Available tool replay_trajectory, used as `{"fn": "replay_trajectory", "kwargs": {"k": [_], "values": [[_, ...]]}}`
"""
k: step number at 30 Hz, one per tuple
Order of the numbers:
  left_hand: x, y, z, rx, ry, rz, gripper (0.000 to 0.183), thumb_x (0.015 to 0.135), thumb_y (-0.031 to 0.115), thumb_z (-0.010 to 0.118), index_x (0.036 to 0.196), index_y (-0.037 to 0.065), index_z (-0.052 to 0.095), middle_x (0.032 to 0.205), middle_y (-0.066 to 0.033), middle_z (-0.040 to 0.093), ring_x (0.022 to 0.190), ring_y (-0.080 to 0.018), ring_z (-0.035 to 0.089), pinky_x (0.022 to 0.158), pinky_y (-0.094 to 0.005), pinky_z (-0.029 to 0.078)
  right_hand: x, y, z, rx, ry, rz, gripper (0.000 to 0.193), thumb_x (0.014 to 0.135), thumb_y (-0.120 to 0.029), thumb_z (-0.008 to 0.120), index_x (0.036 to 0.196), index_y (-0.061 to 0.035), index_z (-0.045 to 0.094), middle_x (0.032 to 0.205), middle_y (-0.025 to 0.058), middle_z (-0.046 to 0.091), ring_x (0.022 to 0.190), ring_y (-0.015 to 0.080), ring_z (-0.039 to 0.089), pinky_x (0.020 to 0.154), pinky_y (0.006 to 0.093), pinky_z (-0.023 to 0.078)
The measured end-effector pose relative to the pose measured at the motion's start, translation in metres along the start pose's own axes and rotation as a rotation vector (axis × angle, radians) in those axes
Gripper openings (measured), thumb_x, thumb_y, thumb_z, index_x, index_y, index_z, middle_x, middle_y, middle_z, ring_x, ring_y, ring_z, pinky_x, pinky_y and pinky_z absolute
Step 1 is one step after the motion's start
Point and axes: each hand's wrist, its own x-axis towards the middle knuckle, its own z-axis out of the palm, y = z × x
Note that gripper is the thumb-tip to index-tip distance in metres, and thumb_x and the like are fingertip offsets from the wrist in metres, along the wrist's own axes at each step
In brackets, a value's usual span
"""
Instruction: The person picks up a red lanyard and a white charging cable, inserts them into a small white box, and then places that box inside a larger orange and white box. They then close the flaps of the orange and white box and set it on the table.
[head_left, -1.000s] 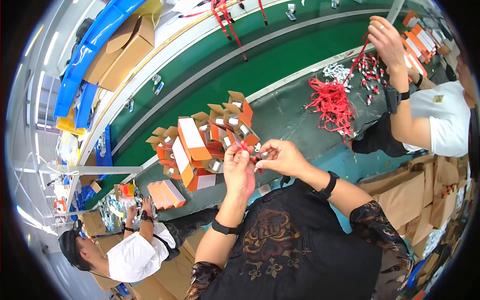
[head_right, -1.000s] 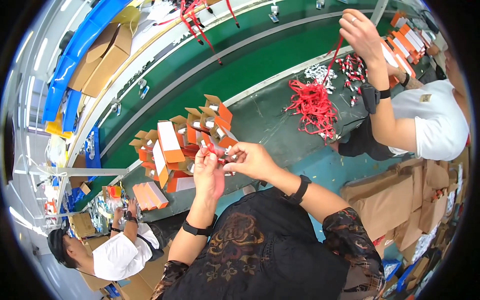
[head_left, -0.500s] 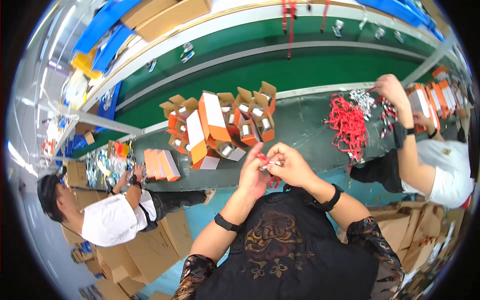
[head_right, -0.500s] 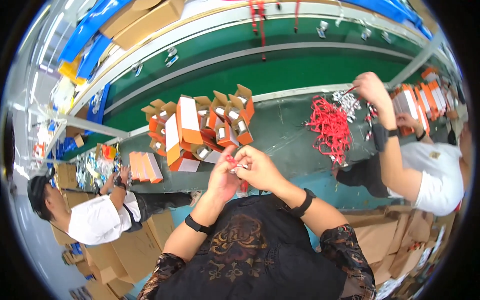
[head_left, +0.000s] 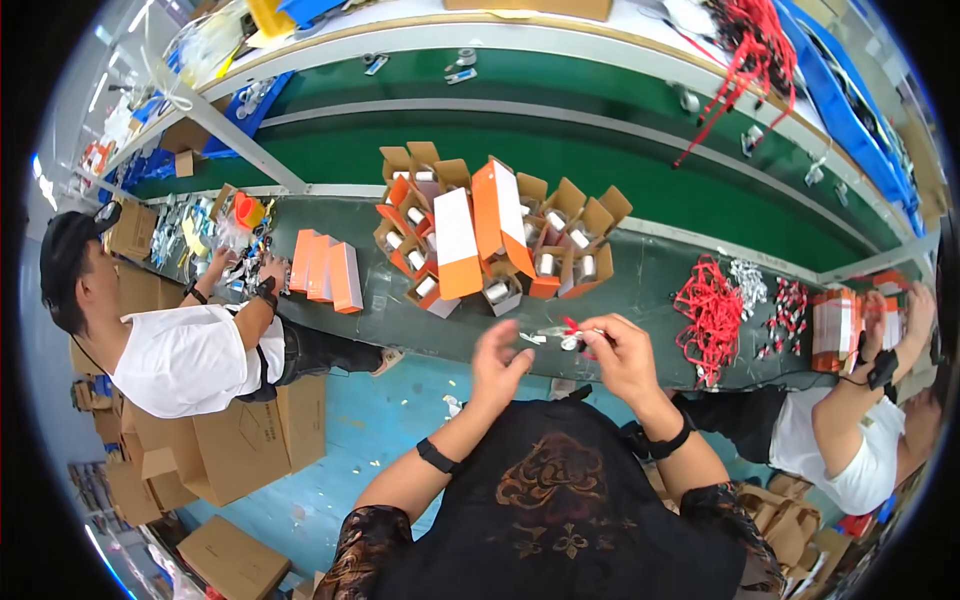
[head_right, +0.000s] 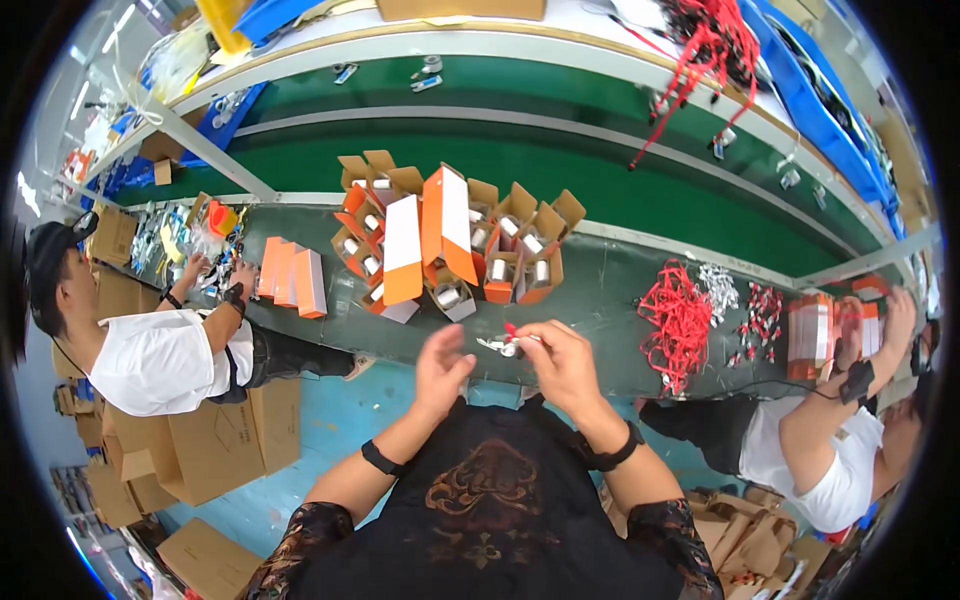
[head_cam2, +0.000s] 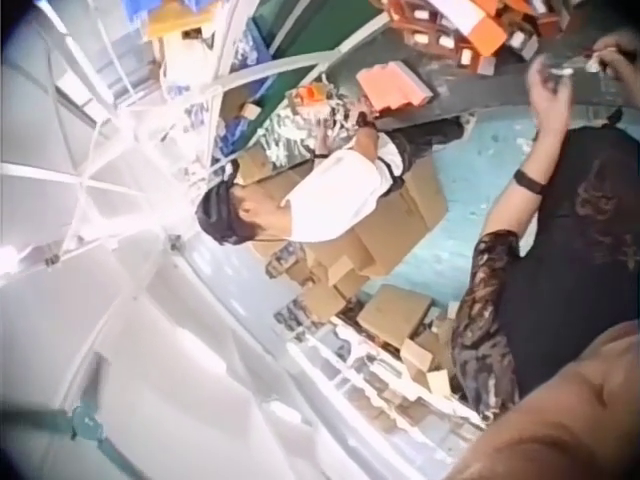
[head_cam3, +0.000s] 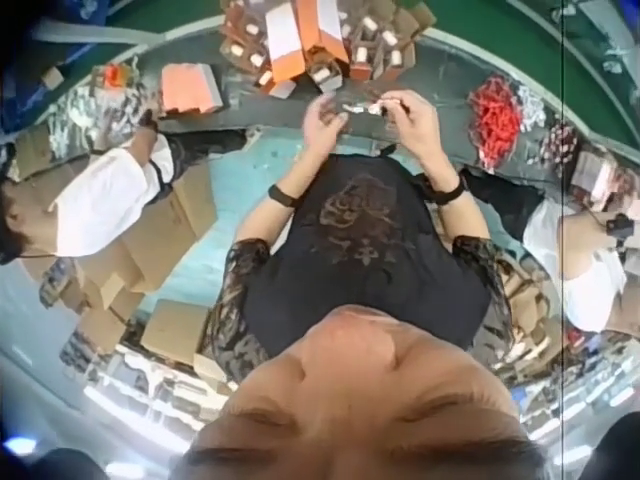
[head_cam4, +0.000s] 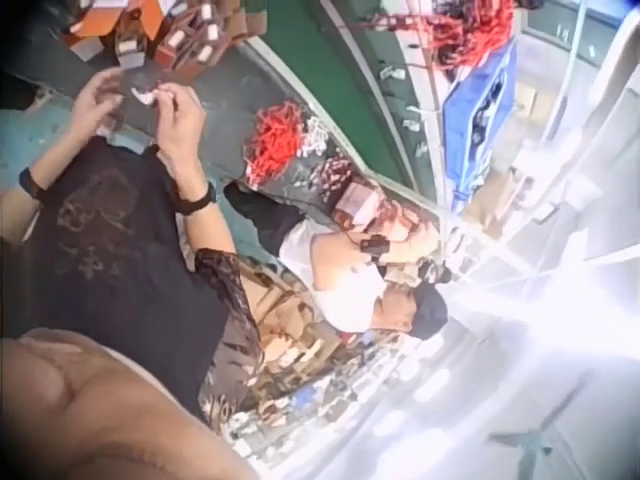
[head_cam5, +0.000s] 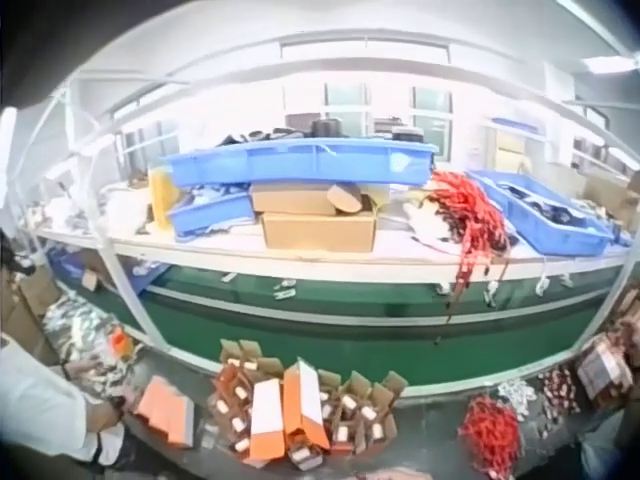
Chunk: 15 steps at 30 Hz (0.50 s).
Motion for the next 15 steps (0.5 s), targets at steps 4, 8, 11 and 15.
{"fn": "replay_trajectory", "kwargs": {"k": [4, 8, 11, 15], "values": [[0.047, 0.022, -0.064, 0.973, 0.479, 0.738, 0.083, 0.07, 0.017, 0.083, 0.14, -0.005, 0.043, 0.137, -0.0225, 0.047, 0.126, -0.0438, 0.045, 0.107, -0.0513, 0.037, -0.001, -0.007, -0.01, -0.104, 0.082, -0.013, 0.011, 0.091, -0.003, 0.065, 0.1, 0.0012, 0.071, 0.086, 0.0069, 0.067, 0.077, 0.0131, 0.063, 0.071, 0.0266, 0.05], [0.102, 0.055, -0.083, 1.121, 0.473, 0.777, 0.086, 0.07, 0.021, 0.084, 0.142, 0.0, 0.043, 0.142, -0.0229, 0.046, 0.134, -0.0453, 0.041, 0.107, -0.0539, 0.035, -0.004, -0.003, -0.014, -0.196, 0.162, 0.01, 0.013, 0.089, -0.004, 0.067, 0.1, 0.0014, 0.072, 0.087, 0.0085, 0.068, 0.08, 0.0164, 0.063, 0.075, 0.0282, 0.049], [0.121, 0.06, -0.081, 1.199, 0.364, 0.807, 0.077, 0.069, 0.022, 0.084, 0.137, 0.008, 0.051, 0.146, -0.0181, 0.048, 0.139, -0.0442, 0.038, 0.105, -0.0535, 0.036, -0.008, -0.005, -0.017, -0.276, 0.226, -0.011, 0.013, 0.088, -0.005, 0.069, 0.099, -0.0003, 0.073, 0.087, 0.0097, 0.069, 0.081, 0.0196, 0.064, 0.076, 0.0306, 0.049], [0.148, 0.049, -0.089, 1.313, 0.328, 0.895, 0.057, 0.069, 0.019, 0.081, 0.123, 0.018, 0.063, 0.148, -0.0106, 0.051, 0.142, -0.0408, 0.038, 0.104, -0.0515, 0.034, -0.011, -0.017, -0.021, -0.33, 0.289, 0.017, 0.011, 0.088, -0.007, 0.069, 0.097, -0.0031, 0.074, 0.086, 0.01, 0.07, 0.082, 0.0205, 0.065, 0.075, 0.0321, 0.05]]}}
